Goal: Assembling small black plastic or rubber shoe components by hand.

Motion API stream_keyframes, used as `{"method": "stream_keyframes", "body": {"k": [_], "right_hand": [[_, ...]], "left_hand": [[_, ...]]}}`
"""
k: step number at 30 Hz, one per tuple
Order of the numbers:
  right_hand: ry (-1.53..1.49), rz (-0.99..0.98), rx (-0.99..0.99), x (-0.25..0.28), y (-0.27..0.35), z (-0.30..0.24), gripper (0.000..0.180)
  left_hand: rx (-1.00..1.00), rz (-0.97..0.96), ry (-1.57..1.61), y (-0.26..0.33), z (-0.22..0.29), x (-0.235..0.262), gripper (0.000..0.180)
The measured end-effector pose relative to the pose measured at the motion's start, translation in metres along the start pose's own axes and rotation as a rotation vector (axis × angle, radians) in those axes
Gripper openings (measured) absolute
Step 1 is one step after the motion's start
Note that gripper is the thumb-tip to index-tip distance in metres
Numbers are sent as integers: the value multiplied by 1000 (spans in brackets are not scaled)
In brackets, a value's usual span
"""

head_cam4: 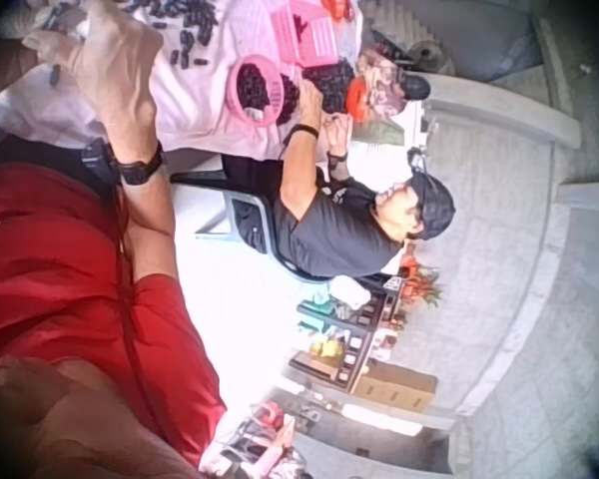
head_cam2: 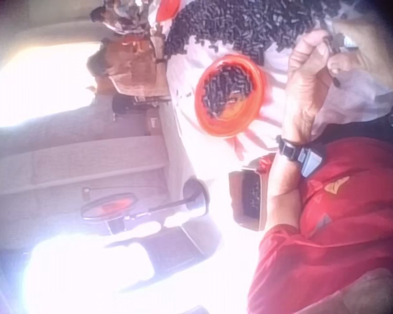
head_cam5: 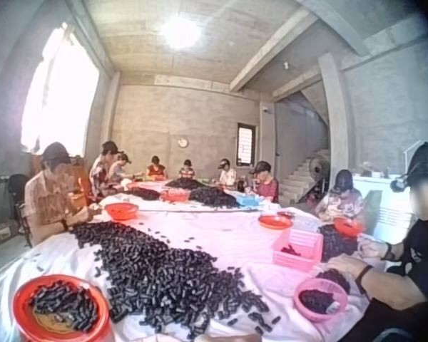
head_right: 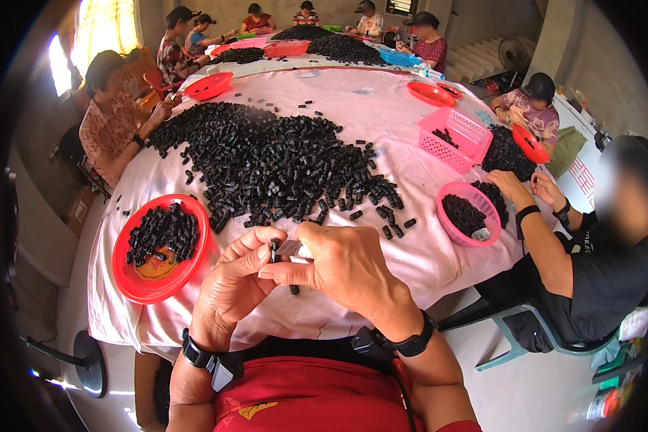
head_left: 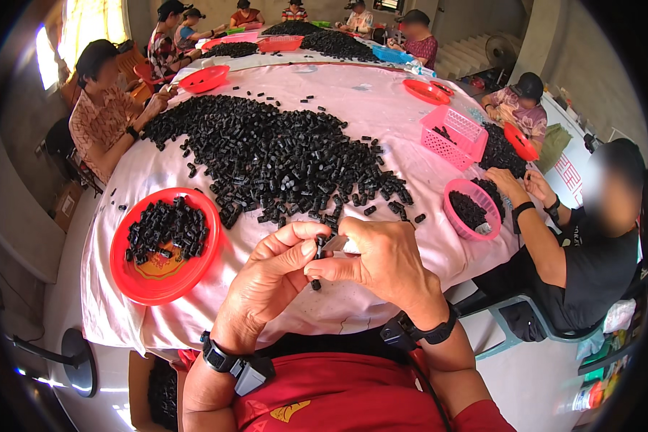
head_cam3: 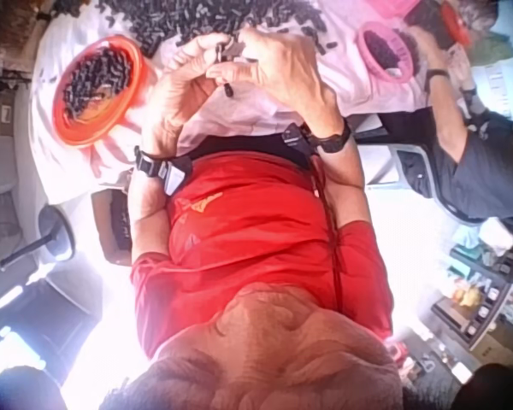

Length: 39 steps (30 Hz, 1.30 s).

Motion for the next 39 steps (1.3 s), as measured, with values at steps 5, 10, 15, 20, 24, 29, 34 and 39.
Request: {"method": "stream_keyframes", "body": {"k": [5, 10, 15, 20, 24, 29, 34, 39], "right_hand": [[-48, 16, 10, 0, 1, 1, 53], [-74, -7, -8, -1, 0, 2, 52], [-50, -32, -7, -3, 2, 1, 51], [-97, 23, 1, 5, 1, -3, 51], [-104, -1, -8, -1, 1, 3, 51], [-60, -32, -10, -4, 2, 3, 50], [-259, 66, -14, 7, 0, -4, 40], [-577, 103, -56, 3, 1, 1, 28]], "left_hand": [[5, -18, 9, -1, -3, 1, 23], [6, 1, 0, -1, -4, 2, 23], [-12, -2, -2, -1, -1, -1, 23], [-15, -33, 6, 0, -1, 0, 22], [-11, -4, 1, 0, -2, 1, 22], [0, 8, -4, 0, -2, 1, 22], [0, 47, -7, -1, 0, 9, 23], [0, -31, 5, -1, 0, 3, 24]]}}
Point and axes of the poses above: each hand's wrist, its own y-axis away from the middle knuckle, its own x-axis out of the back of the hand, z = x × y, the point moved 10 cm from there along -y, towards the middle knuckle, and after that the axes turned 12 degrees about -y, right-handed, at the moved point
